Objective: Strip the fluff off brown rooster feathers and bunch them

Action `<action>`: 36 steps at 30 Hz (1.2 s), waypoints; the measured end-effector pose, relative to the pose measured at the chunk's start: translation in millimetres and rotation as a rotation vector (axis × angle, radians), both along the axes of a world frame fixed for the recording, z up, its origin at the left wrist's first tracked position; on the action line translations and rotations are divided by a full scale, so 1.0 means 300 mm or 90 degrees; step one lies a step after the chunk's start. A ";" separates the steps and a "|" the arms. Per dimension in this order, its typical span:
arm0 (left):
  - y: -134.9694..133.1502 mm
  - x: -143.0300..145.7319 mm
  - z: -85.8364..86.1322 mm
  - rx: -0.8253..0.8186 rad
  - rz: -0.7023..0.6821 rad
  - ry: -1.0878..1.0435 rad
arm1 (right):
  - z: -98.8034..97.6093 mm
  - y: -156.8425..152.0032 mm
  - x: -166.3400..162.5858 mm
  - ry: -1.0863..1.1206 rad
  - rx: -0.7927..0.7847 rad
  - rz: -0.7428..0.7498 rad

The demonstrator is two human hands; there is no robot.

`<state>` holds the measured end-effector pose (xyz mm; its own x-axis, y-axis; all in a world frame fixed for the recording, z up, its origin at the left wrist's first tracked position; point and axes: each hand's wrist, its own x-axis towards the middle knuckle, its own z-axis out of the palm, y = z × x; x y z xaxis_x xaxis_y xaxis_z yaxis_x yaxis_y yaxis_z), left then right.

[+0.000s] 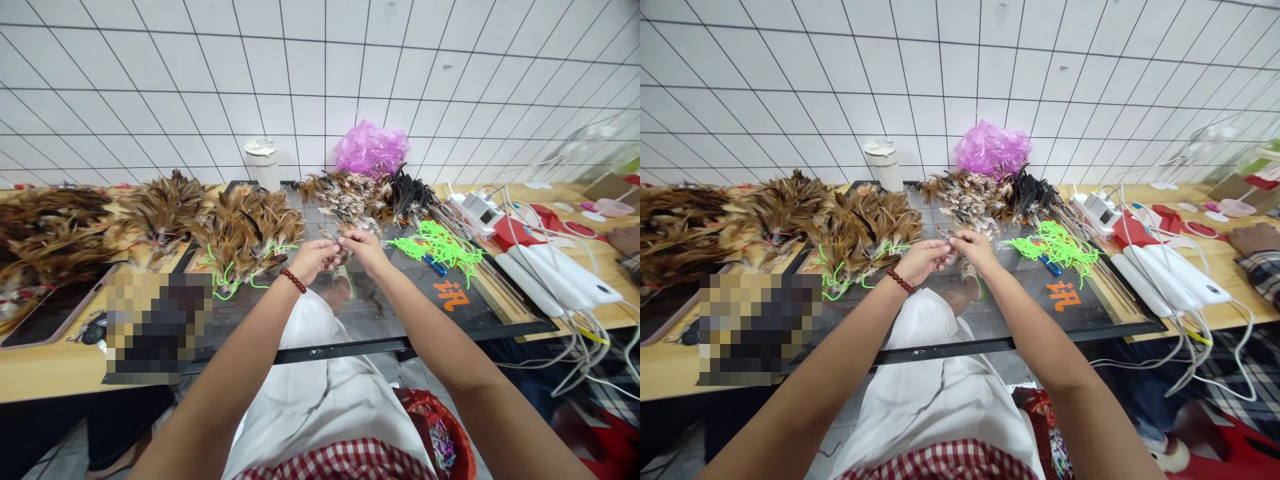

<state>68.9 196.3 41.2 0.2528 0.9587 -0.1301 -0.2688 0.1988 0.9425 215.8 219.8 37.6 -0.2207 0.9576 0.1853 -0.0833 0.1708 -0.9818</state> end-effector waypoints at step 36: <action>0.001 0.009 -0.003 -0.089 0.083 -0.049 | -0.006 0.012 0.006 0.009 0.041 -0.022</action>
<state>71.7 196.7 40.2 0.1418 0.9578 -0.2500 -0.3703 0.2855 0.8839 217.7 223.5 35.7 -0.1846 0.9507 0.2490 -0.0901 0.2359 -0.9676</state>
